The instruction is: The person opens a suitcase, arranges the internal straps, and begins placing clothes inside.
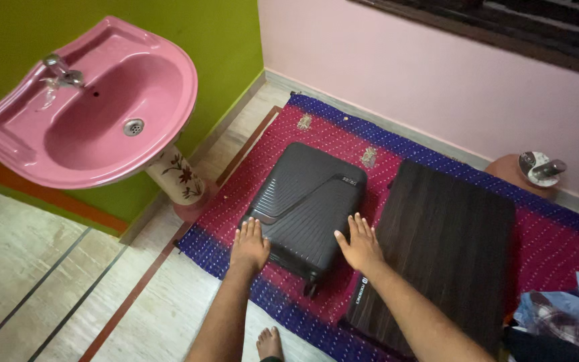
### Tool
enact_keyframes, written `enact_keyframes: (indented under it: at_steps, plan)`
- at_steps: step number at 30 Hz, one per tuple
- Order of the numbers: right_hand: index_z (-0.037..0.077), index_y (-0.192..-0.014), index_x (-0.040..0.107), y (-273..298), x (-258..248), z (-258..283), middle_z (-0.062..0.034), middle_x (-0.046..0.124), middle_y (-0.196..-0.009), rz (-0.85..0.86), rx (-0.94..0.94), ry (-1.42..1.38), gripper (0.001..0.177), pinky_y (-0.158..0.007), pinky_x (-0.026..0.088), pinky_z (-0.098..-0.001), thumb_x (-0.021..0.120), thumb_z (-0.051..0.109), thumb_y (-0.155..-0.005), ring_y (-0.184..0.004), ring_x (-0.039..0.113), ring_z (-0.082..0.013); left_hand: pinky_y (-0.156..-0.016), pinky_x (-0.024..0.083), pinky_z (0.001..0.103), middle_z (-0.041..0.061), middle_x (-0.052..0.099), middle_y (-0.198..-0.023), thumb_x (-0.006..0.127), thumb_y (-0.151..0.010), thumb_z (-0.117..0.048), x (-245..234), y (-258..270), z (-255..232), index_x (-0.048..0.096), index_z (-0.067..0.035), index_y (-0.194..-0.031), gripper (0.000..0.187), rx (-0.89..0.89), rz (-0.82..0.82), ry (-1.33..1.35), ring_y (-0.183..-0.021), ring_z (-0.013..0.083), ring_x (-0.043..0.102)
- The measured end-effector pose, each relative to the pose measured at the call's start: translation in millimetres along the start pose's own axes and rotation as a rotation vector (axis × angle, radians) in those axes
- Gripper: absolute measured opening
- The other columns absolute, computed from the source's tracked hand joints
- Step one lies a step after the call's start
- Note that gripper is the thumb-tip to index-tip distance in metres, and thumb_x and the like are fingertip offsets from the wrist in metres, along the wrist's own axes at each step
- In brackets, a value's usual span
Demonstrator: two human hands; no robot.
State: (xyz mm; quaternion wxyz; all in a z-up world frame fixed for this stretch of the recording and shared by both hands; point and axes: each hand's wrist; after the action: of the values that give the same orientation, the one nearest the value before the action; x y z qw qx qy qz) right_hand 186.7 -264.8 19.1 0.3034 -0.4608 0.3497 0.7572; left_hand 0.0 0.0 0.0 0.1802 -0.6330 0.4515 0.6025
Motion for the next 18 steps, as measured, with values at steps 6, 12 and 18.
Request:
enact_keyframes:
  at_steps: [6, 12, 18]
  plan:
    - [0.008, -0.16, 0.023, -14, 40, -5, -0.0139, 0.014, -0.17, 0.014, 0.101, -0.121, 0.082, -0.127, 0.015, -0.0464, 0.04, 0.06, -0.1, -0.157, 0.015, -0.0313, -0.127, 0.009, 0.042, 0.01, 0.012, -0.171, 0.037, -0.101, -0.042, 19, -29, 18, 0.019, -0.008, -0.161, 0.072, -0.01, 0.034, -0.025, -0.158, 0.0263, 0.011]
    - [0.006, -0.159, 0.024, -28, 91, -11, -0.0147, 0.016, -0.17, 0.002, 0.224, -0.281, 0.084, -0.126, 0.018, -0.0456, 0.045, 0.06, -0.098, -0.156, 0.017, -0.0333, -0.127, 0.009, 0.042, 0.01, 0.013, -0.171, 0.03, -0.103, -0.05, 40, -59, 36, 0.02, -0.009, -0.162, 0.072, -0.006, 0.017, 0.01, -0.157, 0.0255, 0.012]
    - [-0.001, -0.158, 0.026, -42, 142, -27, -0.0242, 0.018, -0.168, -0.106, 0.246, -0.459, 0.085, -0.126, 0.02, -0.0443, 0.05, 0.056, -0.099, -0.156, 0.02, -0.0375, -0.126, 0.01, 0.042, 0.012, 0.017, -0.17, 0.026, -0.104, -0.06, 45, -80, 50, 0.023, -0.006, -0.161, 0.079, -0.008, -0.017, 0.029, -0.157, 0.027, 0.014]
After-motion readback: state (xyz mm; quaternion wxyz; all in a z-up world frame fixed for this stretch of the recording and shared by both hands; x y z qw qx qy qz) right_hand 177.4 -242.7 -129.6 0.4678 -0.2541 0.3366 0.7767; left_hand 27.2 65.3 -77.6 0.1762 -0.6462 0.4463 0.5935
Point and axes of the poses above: each hand's wrist, its own y-axis away from the middle knuckle, its own x-axis out of the palm, z = x × y
